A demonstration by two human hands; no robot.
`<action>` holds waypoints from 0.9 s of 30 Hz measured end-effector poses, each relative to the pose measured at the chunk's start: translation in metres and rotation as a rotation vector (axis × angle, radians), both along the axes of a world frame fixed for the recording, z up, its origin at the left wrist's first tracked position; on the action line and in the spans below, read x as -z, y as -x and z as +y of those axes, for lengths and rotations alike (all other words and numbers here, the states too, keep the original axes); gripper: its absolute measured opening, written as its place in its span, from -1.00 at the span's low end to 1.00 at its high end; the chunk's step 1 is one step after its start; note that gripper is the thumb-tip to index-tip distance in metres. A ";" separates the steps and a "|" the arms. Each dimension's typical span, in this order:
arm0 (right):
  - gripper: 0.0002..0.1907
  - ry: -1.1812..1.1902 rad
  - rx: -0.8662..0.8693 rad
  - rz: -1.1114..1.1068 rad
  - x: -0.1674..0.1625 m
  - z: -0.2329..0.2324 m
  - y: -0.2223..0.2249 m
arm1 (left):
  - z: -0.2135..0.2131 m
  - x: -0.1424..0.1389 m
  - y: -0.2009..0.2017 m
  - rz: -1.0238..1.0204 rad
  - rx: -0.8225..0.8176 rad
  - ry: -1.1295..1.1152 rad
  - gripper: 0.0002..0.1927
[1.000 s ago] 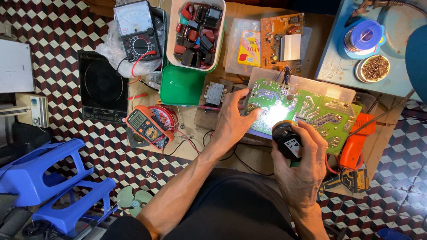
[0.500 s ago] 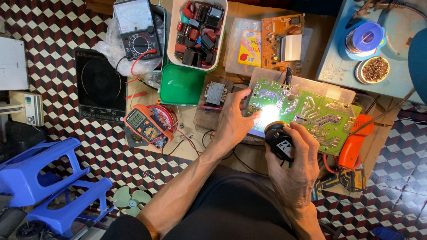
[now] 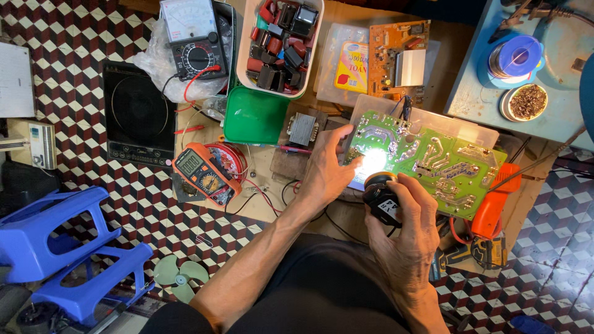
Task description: The person probes a circuit board with multimeter test leads, checking components on a power supply board at a workbench. They reposition the board, use a hot air gun and a flashlight, reach for parts from a bin, and continue testing different points on the board.
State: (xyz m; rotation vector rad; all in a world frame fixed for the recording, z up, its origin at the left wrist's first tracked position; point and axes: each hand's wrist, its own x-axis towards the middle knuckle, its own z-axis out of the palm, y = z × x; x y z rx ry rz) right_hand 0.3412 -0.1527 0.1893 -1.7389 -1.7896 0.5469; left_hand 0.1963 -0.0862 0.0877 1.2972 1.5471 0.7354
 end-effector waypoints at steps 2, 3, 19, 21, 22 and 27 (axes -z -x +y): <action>-0.35 0.005 0.003 -0.009 0.000 0.000 -0.001 | 0.000 -0.001 0.000 -0.001 0.001 0.002 -0.31; -0.35 0.006 0.004 -0.014 -0.001 0.000 -0.001 | 0.000 -0.001 0.000 0.002 0.004 -0.001 -0.31; -0.37 -0.014 0.005 -0.030 0.001 -0.003 -0.004 | -0.002 -0.003 -0.001 0.009 -0.001 -0.055 -0.31; -0.38 -0.005 0.016 -0.023 -0.001 -0.004 -0.007 | -0.002 -0.004 -0.004 0.025 -0.011 -0.073 -0.31; -0.38 0.001 0.022 -0.019 -0.001 -0.005 -0.008 | -0.002 -0.004 -0.004 0.034 -0.013 -0.073 -0.31; -0.38 -0.002 0.038 0.016 -0.001 -0.007 -0.009 | -0.001 -0.005 -0.007 0.083 -0.019 -0.108 -0.31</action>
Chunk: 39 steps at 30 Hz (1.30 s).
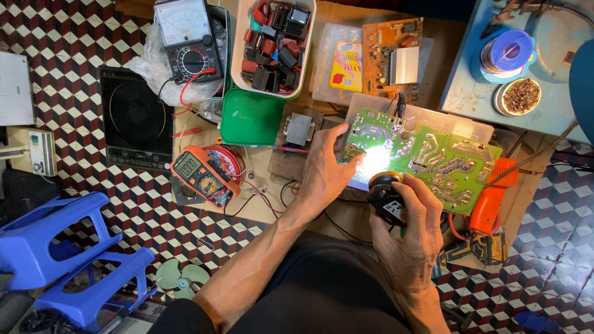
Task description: The person probes a circuit board with multimeter test leads, checking components on a power supply board at a workbench. They reposition the board, use a hot air gun and a flashlight, reach for parts from a bin, and continue testing different points on the board.
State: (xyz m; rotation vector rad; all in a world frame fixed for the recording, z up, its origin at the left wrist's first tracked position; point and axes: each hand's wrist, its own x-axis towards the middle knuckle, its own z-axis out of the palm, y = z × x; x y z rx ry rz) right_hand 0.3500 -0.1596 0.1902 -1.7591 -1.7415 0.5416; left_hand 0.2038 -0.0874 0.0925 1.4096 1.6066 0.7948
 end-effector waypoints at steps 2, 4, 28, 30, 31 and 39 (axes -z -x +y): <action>-0.39 -0.003 0.001 0.007 0.000 0.000 0.000 | 0.001 -0.001 -0.001 0.003 -0.002 0.017 -0.31; -0.39 -0.006 -0.001 0.006 0.000 0.001 0.001 | 0.001 -0.002 -0.002 -0.005 -0.011 -0.005 -0.31; -0.36 -0.034 0.007 0.020 0.002 -0.001 -0.001 | 0.002 -0.006 0.001 0.058 0.028 0.005 -0.33; -0.36 -0.036 0.003 0.000 0.002 -0.001 0.001 | 0.000 -0.005 0.002 0.059 0.031 0.010 -0.33; -0.36 -0.037 0.001 -0.010 0.002 -0.001 0.002 | 0.000 -0.004 0.002 0.054 0.033 0.018 -0.34; -0.36 0.001 0.012 0.032 -0.001 -0.001 0.002 | 0.000 0.000 0.007 -0.059 0.034 0.048 -0.35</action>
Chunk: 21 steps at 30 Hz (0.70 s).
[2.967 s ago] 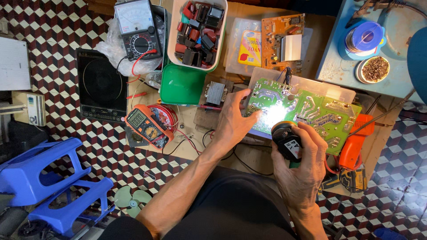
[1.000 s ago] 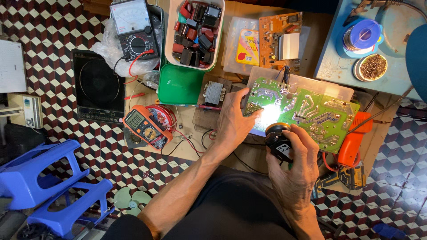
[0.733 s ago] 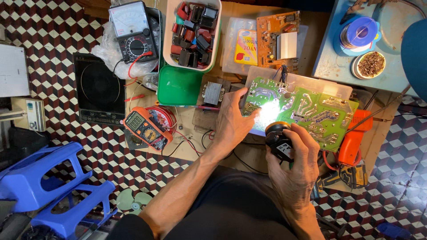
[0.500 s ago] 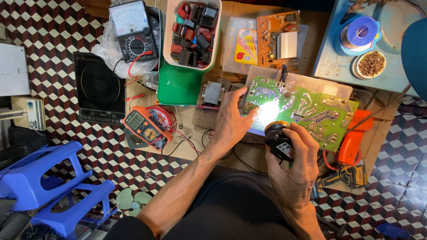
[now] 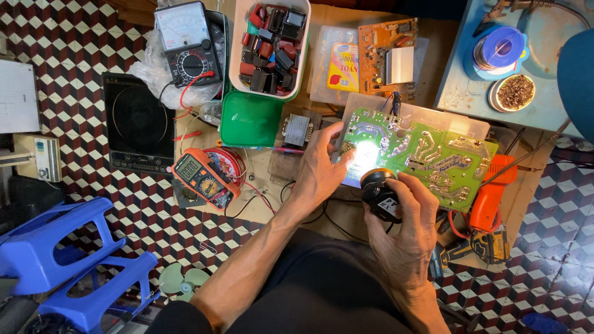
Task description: The person probes a circuit board with multimeter test leads, checking components on a power supply board at a workbench. They reposition the board, use a hot air gun and a flashlight, reach for parts from a bin, and continue testing different points on the board.
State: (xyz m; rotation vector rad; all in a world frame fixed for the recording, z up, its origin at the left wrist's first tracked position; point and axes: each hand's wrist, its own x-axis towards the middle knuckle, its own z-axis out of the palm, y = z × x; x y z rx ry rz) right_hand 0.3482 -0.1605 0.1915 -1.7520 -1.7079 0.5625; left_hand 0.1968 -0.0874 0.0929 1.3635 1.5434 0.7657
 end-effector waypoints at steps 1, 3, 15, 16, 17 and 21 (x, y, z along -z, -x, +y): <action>-0.36 -0.001 -0.005 0.003 -0.001 0.000 -0.001 | 0.000 0.001 0.003 -0.041 0.001 0.016 -0.35; -0.35 0.001 0.006 -0.023 -0.003 -0.003 -0.004 | -0.001 0.002 0.011 -0.126 0.002 0.059 -0.36; -0.38 -0.015 0.113 -0.053 -0.015 -0.026 -0.003 | -0.040 0.015 0.050 -0.132 -0.057 0.039 -0.48; -0.40 0.002 0.137 -0.047 -0.015 -0.032 -0.003 | -0.042 0.015 0.052 -0.106 -0.053 0.048 -0.48; -0.40 0.020 0.155 -0.055 -0.014 -0.039 -0.005 | -0.045 0.014 0.054 -0.080 -0.046 0.060 -0.48; -0.41 0.208 0.344 -0.034 -0.009 -0.075 -0.024 | -0.050 0.012 0.060 -0.074 -0.038 -0.028 -0.49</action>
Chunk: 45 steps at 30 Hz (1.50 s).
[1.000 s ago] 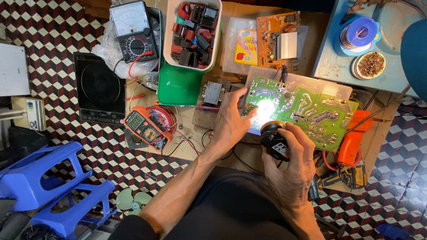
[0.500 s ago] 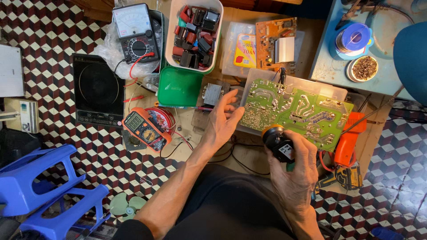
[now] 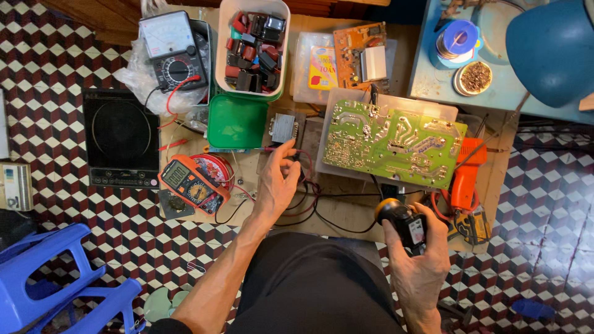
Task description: The person probes a circuit board with multimeter test leads, checking components on a power supply board at a workbench. They reposition the board, use a hot air gun and a flashlight, reach for parts from a bin, and continue testing different points on the board.
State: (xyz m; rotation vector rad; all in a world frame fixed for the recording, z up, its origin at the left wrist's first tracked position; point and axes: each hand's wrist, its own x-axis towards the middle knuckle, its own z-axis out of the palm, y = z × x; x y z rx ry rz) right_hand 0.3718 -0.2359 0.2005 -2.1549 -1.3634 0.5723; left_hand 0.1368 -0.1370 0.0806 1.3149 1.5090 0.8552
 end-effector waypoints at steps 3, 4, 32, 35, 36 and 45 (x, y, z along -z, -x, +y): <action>-0.42 0.086 0.132 0.061 0.011 -0.031 -0.021 | 0.001 -0.001 0.002 0.039 0.031 -0.039 -0.47; -0.42 0.094 0.159 0.081 0.017 -0.041 -0.026 | 0.002 -0.002 0.002 0.044 0.045 -0.049 -0.47; -0.61 0.006 0.267 0.121 0.069 -0.024 -0.068 | 0.023 -0.022 -0.029 0.242 0.175 -0.257 -0.58; -0.66 -0.139 0.231 0.081 0.059 0.022 -0.088 | 0.029 -0.023 -0.036 0.210 0.141 -0.245 -0.59; -0.67 -0.150 0.217 0.065 0.061 0.037 -0.094 | 0.030 -0.023 -0.038 0.199 0.140 -0.225 -0.59; -0.70 -0.124 0.174 0.273 0.094 0.085 -0.121 | 0.041 0.000 -0.056 0.193 0.052 -0.245 -0.65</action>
